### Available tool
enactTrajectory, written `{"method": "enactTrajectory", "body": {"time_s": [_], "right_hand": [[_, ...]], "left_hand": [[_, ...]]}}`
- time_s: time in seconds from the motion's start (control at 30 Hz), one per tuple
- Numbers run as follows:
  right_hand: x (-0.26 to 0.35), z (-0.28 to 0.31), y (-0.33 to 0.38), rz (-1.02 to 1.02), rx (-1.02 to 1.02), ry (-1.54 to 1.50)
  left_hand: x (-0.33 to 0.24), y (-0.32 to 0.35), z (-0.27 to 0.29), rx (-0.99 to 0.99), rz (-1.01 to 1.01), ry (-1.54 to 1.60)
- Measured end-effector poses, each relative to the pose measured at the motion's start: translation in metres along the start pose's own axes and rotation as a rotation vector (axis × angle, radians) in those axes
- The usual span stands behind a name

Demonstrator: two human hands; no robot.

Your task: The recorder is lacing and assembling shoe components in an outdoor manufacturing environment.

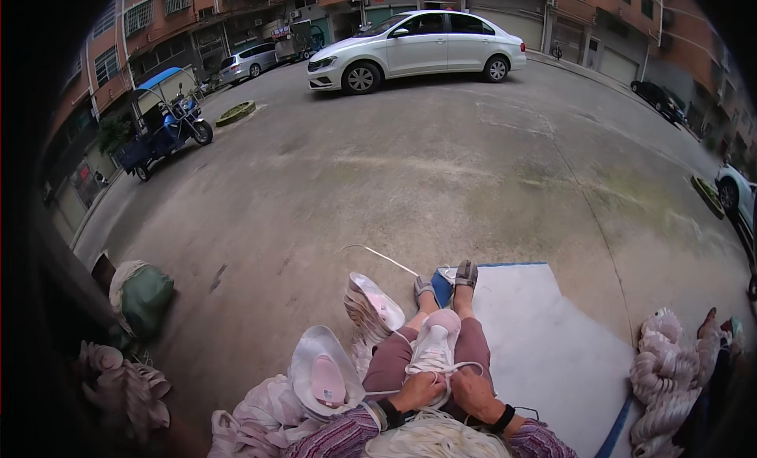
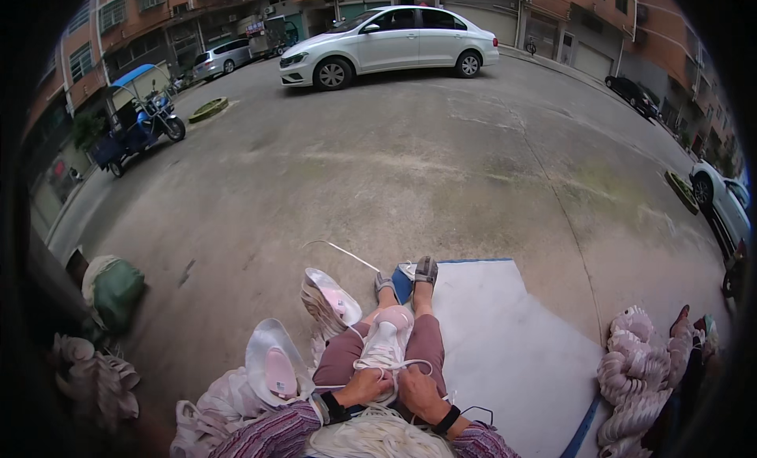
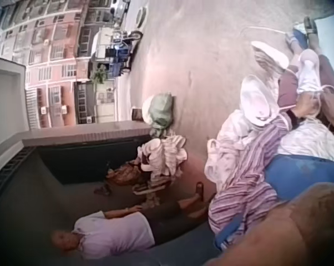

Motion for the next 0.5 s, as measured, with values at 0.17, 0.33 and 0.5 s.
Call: {"method": "enactTrajectory", "body": {"time_s": [0.17,0.33,0.5], "right_hand": [[0.012,0.022,-0.004,-0.033,-0.072,-0.112],[0.004,0.008,-0.001,-0.082,-0.011,-0.05],[0.008,0.01,0.003,-0.093,0.008,-0.015]], "left_hand": [[-0.014,0.001,0.01,-0.082,-0.124,-0.126],[-0.009,0.004,0.014,-0.044,-0.174,-0.136],[0.038,0.016,0.052,-0.025,-0.01,-0.046]]}}
Point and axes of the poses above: each hand's wrist, its own y-axis away from the middle knuckle, its own z-axis out of the back of the hand, x = y × z, the point moved 9 cm from there along -y, towards the middle knuckle, and after that the axes turned 12 degrees about -x, right-handed, at the moved point
